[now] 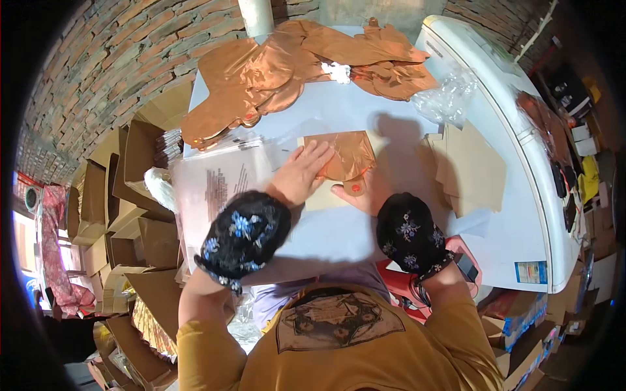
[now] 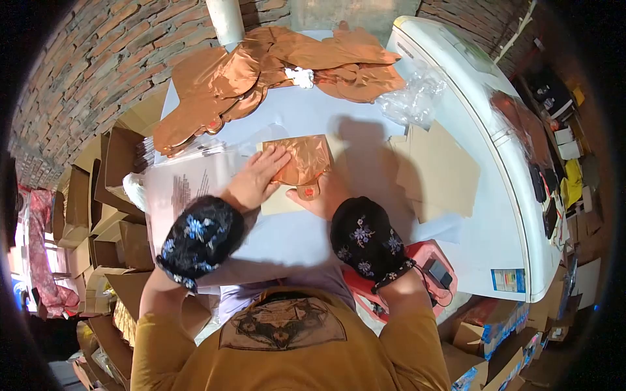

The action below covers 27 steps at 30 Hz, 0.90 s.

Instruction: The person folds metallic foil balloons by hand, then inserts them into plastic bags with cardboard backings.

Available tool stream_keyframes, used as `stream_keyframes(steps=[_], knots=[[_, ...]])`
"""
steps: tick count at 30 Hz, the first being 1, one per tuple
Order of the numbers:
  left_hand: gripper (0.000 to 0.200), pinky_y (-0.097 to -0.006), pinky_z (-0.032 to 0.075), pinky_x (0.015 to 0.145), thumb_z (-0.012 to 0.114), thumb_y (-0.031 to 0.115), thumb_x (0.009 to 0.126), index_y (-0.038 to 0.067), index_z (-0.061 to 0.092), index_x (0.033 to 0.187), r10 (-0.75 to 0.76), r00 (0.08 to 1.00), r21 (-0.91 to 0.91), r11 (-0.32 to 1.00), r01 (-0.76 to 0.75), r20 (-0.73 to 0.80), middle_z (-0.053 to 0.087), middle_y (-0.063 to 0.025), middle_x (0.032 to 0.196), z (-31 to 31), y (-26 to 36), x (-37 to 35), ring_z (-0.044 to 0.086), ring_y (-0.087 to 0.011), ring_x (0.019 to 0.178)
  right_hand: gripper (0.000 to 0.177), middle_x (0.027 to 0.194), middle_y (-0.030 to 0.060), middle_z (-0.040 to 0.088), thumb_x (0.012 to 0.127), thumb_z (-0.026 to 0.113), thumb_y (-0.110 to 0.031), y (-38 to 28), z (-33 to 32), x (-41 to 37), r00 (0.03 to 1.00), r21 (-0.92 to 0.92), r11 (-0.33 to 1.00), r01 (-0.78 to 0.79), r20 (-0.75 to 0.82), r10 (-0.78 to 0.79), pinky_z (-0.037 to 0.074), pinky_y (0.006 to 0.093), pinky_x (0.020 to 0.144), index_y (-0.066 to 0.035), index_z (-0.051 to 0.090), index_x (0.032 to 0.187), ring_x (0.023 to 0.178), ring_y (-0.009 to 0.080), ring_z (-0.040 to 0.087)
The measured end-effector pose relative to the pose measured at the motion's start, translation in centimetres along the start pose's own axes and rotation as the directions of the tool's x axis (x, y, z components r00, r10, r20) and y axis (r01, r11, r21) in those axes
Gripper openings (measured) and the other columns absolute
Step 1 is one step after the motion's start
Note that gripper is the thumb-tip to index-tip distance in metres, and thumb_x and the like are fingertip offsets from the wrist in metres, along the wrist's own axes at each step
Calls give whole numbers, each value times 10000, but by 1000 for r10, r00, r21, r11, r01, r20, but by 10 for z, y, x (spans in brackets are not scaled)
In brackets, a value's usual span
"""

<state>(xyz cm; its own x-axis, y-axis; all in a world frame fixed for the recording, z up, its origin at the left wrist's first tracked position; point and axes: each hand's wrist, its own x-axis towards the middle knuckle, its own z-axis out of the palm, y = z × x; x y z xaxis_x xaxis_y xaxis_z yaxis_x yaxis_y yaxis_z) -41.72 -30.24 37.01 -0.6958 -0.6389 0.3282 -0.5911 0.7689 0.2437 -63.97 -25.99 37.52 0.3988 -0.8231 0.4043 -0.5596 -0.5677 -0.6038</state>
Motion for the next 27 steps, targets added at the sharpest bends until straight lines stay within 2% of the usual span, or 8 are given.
stream_keyframes(steps=[6, 12, 16, 19, 21, 23, 24, 27], knots=[[581, -467, 296, 1133, 573, 212, 923, 23, 387, 1440, -93, 995, -40, 995, 91, -37, 380, -199, 1488, 7, 17, -15, 340, -387, 1389, 432, 1269, 137, 588, 831, 700, -283, -2, -4, 5, 996, -49, 998, 27, 85, -23, 428, 420, 998, -101, 612, 1213, 1165, 341, 543], [618, -455, 333, 1110, 625, 188, 875, 44, 403, 1433, -129, 992, -123, 984, 130, 18, 391, -196, 1476, -4, 14, -8, 358, -386, 1376, 472, 1289, 131, 573, 825, 706, -319, -8, -10, 6, 988, 16, 997, -78, 133, 75, 411, 427, 1015, -114, 597, 1236, 1193, 324, 522], [682, -463, 354, 1092, 677, 139, 798, 73, 422, 1428, -176, 984, -236, 956, 174, 12, 381, -191, 1484, -9, 11, 2, 361, -386, 1376, 492, 1256, 140, 577, 823, 704, -364, 2, -5, 4, 996, -184, 983, -14, 86, 30, 418, 433, 999, -93, 599, 1220, 1166, 335, 525], [713, -462, 339, 1104, 692, 108, 760, 87, 433, 1424, -89, 988, 49, 994, 96, -127, 369, -195, 1491, -15, 9, 7, 356, -385, 1381, 495, 1239, 156, 576, 827, 698, -381, 8, 0, 1, 993, -180, 983, -25, 110, 45, 419, 437, 994, -77, 602, 1206, 1155, 357, 520], [745, -481, 308, 1119, 699, 50, 754, 118, 412, 1439, -105, 975, -156, 985, 75, -196, 373, -190, 1487, -12, -4, 13, 342, -399, 1384, 492, 1232, 173, 571, 834, 690, -382, 9, 0, 2, 987, -90, 995, -52, 145, 65, 413, 436, 1002, -64, 602, 1199, 1157, 375, 512], [774, -521, 317, 1100, 697, 10, 744, 107, 382, 1445, -112, 947, -312, 950, 13, -301, 401, -183, 1462, -10, -14, 20, 346, -414, 1375, 485, 1223, 186, 569, 844, 678, -375, 10, 2, 1, 997, -167, 985, 46, 71, -35, 406, 438, 1011, -57, 602, 1201, 1153, 384, 512], [794, -483, 392, 1055, 709, -25, 726, 104, 393, 1442, -150, 928, -348, 937, 24, -342, 504, -203, 1374, -10, -19, 23, 437, -389, 1319, 481, 1218, 193, 568, 848, 672, -371, 10, 2, 1, 996, -209, 973, 93, 36, -87, 403, 440, 1016, -53, 601, 1203, 1151, 389, 512], [710, -421, 484, 947, 685, 12, 774, 82, 414, 1426, -414, 909, -656, 697, 288, -41, 596, -207, 1253, -11, -31, 29, 595, -333, 1151, 505, 1217, 194, 568, 871, 645, -367, 11, -1, 5, 983, -266, 949, 167, 113, -141, 390, 455, 1031, -40, 573, 1248, 1157, 387, 512]])
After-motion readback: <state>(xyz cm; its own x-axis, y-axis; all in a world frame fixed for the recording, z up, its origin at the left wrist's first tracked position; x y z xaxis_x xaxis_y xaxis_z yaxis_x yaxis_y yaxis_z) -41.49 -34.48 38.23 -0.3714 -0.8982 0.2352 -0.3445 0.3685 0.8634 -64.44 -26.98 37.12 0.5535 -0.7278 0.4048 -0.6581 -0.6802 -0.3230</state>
